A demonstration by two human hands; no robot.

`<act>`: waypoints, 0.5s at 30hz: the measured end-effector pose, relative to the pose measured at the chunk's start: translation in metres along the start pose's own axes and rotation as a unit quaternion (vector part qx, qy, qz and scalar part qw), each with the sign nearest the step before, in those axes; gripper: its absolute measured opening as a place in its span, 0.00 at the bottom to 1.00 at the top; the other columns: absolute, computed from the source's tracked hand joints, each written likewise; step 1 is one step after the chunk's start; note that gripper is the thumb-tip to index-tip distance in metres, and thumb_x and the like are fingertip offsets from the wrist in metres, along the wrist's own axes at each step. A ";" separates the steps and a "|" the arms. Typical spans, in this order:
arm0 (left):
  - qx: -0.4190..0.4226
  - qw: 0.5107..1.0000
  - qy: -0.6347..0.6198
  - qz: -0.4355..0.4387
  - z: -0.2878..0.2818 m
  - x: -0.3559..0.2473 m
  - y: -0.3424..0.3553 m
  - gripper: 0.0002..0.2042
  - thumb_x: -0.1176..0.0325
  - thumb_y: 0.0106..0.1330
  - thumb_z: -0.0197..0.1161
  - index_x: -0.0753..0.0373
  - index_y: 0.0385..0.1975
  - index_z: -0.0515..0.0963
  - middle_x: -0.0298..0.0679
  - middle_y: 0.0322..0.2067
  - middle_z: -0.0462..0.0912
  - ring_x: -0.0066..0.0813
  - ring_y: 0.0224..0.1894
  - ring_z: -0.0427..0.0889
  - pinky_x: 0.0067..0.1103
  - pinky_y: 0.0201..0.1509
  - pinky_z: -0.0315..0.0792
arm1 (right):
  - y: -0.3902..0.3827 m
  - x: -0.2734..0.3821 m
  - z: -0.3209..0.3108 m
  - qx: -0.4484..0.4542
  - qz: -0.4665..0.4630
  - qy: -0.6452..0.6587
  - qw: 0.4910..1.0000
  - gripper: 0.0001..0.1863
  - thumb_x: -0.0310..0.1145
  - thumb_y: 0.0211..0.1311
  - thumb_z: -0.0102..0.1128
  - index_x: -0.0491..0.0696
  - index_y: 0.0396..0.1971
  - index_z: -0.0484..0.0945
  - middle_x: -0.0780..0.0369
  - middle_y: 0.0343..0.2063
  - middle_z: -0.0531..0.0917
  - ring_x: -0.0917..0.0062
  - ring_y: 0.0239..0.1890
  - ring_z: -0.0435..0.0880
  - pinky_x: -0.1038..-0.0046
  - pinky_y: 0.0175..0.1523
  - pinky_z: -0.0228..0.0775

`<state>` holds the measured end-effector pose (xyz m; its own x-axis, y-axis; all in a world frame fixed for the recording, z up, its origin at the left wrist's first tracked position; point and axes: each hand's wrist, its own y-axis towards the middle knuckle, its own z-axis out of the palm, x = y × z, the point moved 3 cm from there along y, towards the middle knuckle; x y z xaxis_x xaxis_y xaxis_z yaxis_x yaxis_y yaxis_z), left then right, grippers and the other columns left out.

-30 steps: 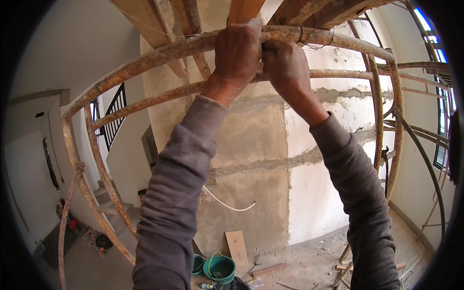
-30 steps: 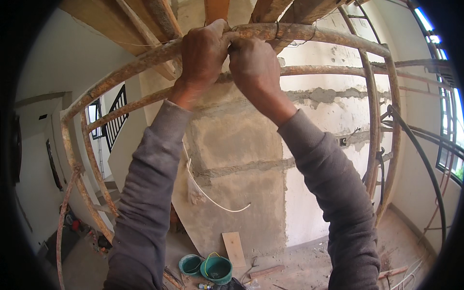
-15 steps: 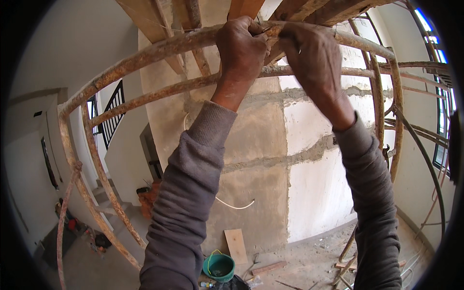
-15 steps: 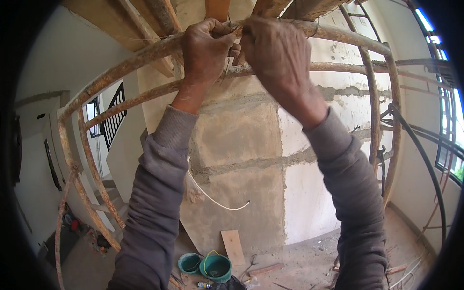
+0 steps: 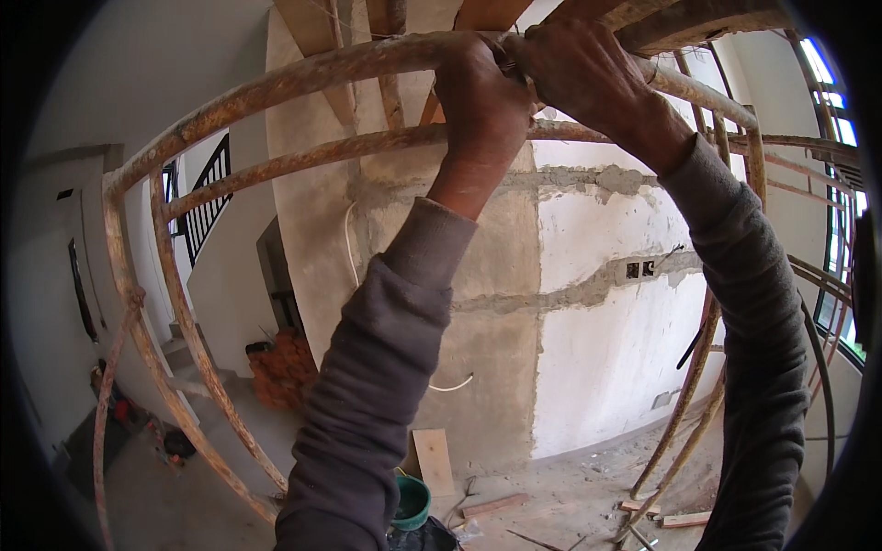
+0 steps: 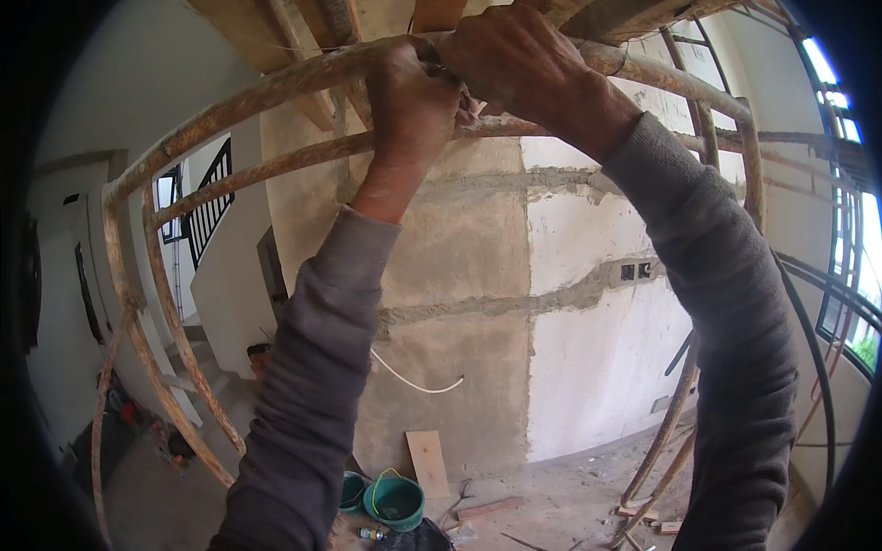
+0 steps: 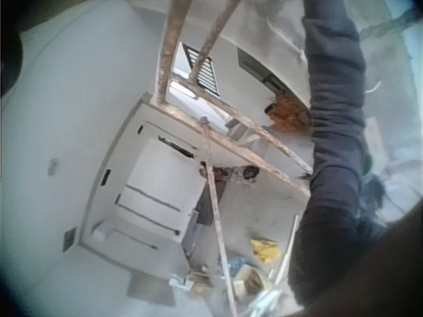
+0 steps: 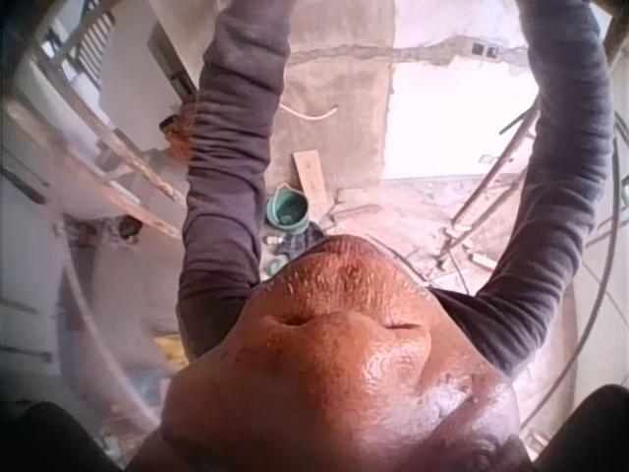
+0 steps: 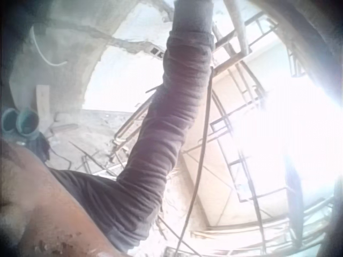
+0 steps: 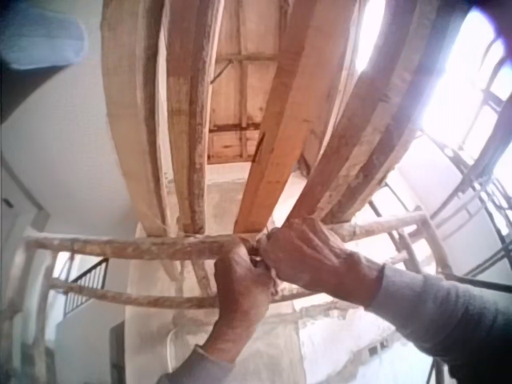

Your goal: The person uses their hands to tie a thin wire around the wooden beams and metal pipe of a scaffolding structure, then tightens and twists the wire using a pair of pliers.

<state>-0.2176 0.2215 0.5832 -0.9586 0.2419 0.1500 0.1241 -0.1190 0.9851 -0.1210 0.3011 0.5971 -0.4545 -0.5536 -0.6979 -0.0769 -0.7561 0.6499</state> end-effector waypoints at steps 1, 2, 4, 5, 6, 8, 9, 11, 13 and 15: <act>0.010 0.999 -0.025 -0.028 0.000 -0.003 -0.001 0.03 0.83 0.59 0.56 0.74 0.24 0.73 0.44 0.16 0.78 0.24 0.14 0.79 0.20 0.16 0.76 | -0.001 0.000 -0.001 -0.016 -0.012 0.007 1.000 0.08 0.29 0.58 0.61 0.47 0.38 0.81 0.59 0.21 0.82 0.66 0.25 0.84 0.67 0.29 0.74; 0.018 0.997 -0.049 -0.055 -0.001 -0.007 -0.002 0.04 0.83 0.59 0.56 0.74 0.22 0.73 0.44 0.15 0.78 0.24 0.14 0.79 0.20 0.16 0.76 | -0.001 0.000 -0.003 -0.034 -0.026 0.015 0.999 0.08 0.29 0.58 0.61 0.46 0.37 0.81 0.59 0.21 0.82 0.65 0.25 0.83 0.67 0.29 0.73; 0.025 0.995 -0.045 -0.087 -0.002 -0.008 -0.002 0.06 0.83 0.58 0.55 0.74 0.19 0.73 0.44 0.15 0.78 0.25 0.14 0.79 0.21 0.16 0.76 | 0.001 0.002 -0.003 -0.035 -0.026 0.028 0.999 0.05 0.30 0.56 0.61 0.47 0.32 0.81 0.58 0.22 0.82 0.65 0.26 0.83 0.65 0.31 0.74; 0.021 0.995 -0.017 -0.093 -0.004 -0.007 -0.001 0.07 0.83 0.58 0.55 0.73 0.18 0.73 0.44 0.15 0.78 0.25 0.14 0.79 0.22 0.15 0.75 | 0.002 0.004 0.000 -0.018 -0.014 0.034 0.999 0.04 0.30 0.54 0.62 0.47 0.29 0.81 0.58 0.24 0.83 0.64 0.27 0.84 0.64 0.32 0.74; 0.018 0.995 0.012 -0.099 -0.005 -0.006 -0.001 0.08 0.83 0.58 0.55 0.73 0.16 0.73 0.44 0.15 0.78 0.25 0.14 0.79 0.22 0.15 0.75 | 0.004 0.006 0.003 0.000 -0.002 0.041 0.999 0.03 0.31 0.53 0.62 0.48 0.25 0.81 0.58 0.26 0.84 0.64 0.29 0.84 0.63 0.34 0.75; 0.017 0.995 0.031 -0.090 -0.004 -0.007 -0.003 0.09 0.82 0.59 0.55 0.73 0.16 0.75 0.45 0.15 0.78 0.27 0.12 0.79 0.24 0.14 0.73 | 0.002 0.006 -0.001 -0.012 -0.024 0.038 0.999 0.04 0.32 0.52 0.63 0.48 0.25 0.82 0.58 0.25 0.84 0.63 0.30 0.85 0.62 0.35 0.76; 0.018 0.995 0.038 -0.085 -0.002 -0.009 -0.004 0.10 0.81 0.60 0.54 0.73 0.16 0.75 0.45 0.14 0.78 0.28 0.12 0.78 0.24 0.13 0.72 | 0.000 0.005 -0.004 -0.016 -0.034 0.034 0.999 0.04 0.32 0.51 0.64 0.48 0.25 0.82 0.58 0.25 0.84 0.63 0.30 0.85 0.62 0.36 0.76; -0.003 0.992 0.120 -0.049 -0.001 -0.011 -0.006 0.05 0.77 0.53 0.62 0.71 0.18 0.77 0.52 0.18 0.80 0.45 0.21 0.81 0.34 0.26 0.75 | 0.003 0.002 -0.006 0.030 -0.017 0.035 0.999 0.04 0.32 0.52 0.63 0.48 0.25 0.82 0.58 0.25 0.84 0.63 0.31 0.85 0.62 0.37 0.76; -0.023 0.977 0.211 0.003 -0.002 -0.012 -0.009 0.05 0.75 0.53 0.64 0.70 0.21 0.79 0.55 0.21 0.81 0.51 0.26 0.83 0.37 0.33 0.77 | 0.008 0.000 -0.007 0.069 0.003 0.045 0.997 0.04 0.31 0.52 0.63 0.48 0.26 0.83 0.58 0.25 0.84 0.64 0.32 0.86 0.62 0.37 0.76; -0.042 0.950 0.302 0.073 -0.001 -0.015 -0.010 0.06 0.74 0.59 0.61 0.70 0.24 0.81 0.53 0.24 0.83 0.46 0.27 0.85 0.33 0.33 0.78 | 0.011 -0.006 -0.009 0.104 0.030 0.057 0.993 0.04 0.30 0.53 0.63 0.48 0.27 0.83 0.58 0.25 0.84 0.64 0.33 0.86 0.61 0.38 0.77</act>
<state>-0.2044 0.2185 0.5708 -0.9077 -0.3768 0.1847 0.2710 -0.1903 0.9436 -0.1113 0.2927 0.6059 -0.3609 -0.6403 -0.6781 -0.2393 -0.6392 0.7309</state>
